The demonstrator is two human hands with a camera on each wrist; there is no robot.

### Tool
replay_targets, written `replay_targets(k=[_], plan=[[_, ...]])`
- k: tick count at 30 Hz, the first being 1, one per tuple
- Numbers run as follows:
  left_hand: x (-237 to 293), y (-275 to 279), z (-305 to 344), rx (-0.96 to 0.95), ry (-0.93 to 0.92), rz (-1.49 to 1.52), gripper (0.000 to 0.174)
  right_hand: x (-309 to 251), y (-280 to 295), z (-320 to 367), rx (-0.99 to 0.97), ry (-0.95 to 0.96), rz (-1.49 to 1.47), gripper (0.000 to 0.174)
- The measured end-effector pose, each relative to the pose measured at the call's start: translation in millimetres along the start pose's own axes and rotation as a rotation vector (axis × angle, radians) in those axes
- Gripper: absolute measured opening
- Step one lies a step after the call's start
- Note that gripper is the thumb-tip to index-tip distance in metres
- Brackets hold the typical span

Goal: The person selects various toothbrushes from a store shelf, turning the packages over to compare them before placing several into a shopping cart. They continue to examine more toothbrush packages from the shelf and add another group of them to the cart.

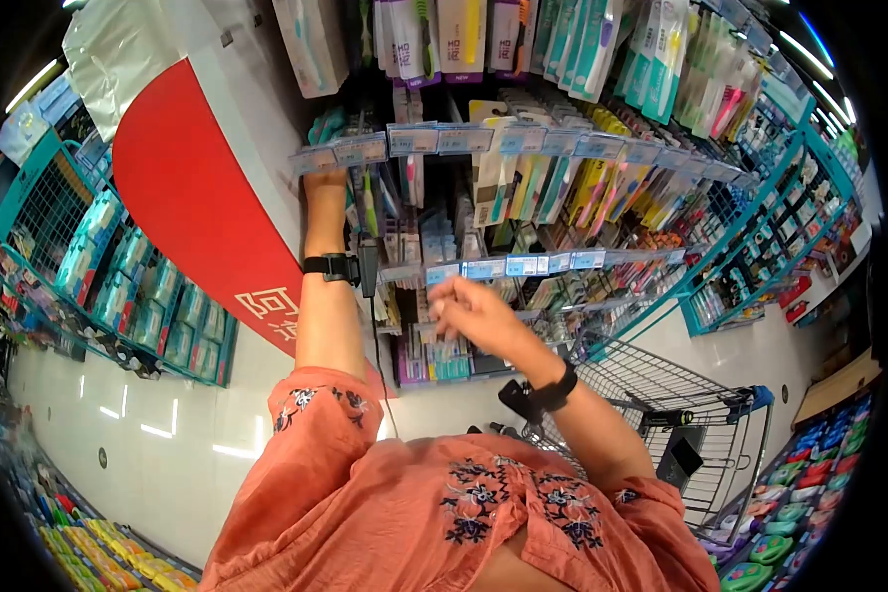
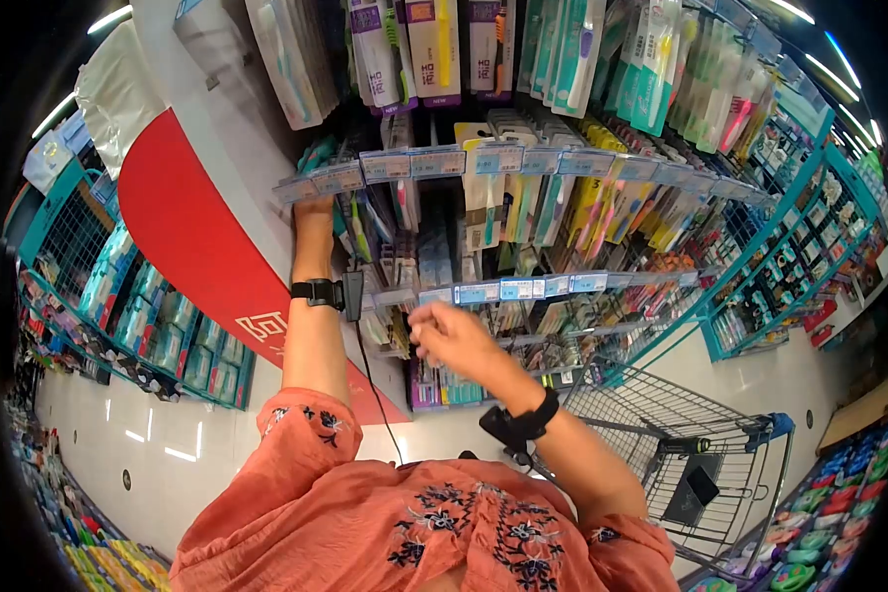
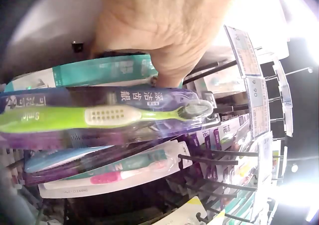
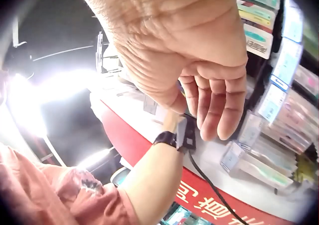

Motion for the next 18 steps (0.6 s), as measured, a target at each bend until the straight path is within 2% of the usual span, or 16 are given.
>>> replay_targets(k=[6,10,12,13,18], plan=[[1.7,3.7,5.5,-0.017,0.088,0.009,0.029,-54.2,-8.6,-50.7,-0.053,0.188,0.164,0.030],[10.4,9.7,17.1,-0.023,0.350,0.024,0.037,-68.8,-20.6,-83.9,-0.031,0.315,0.216,0.039],[15.8,14.0,19.6,-0.029,0.521,-0.109,0.044,-75.1,-23.9,-96.5,-0.023,0.383,0.235,0.043],[25.0,14.3,21.5,-0.016,0.512,-0.099,0.044,-77.5,-24.6,-101.9,-0.018,0.385,0.229,0.048],[50.9,13.3,31.2,0.008,0.454,0.020,0.041,-71.9,-22.6,-137.1,0.028,0.427,0.238,0.051]])
Point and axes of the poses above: each hand's wrist, its own z-axis away from the middle knuckle, its own y-axis out of the back of the hand, x = y × z, the point moved 3 cm from there along -z, towards the middle knuckle, and after that the axes turned 5 degrees about y, right-handed, at the moved point
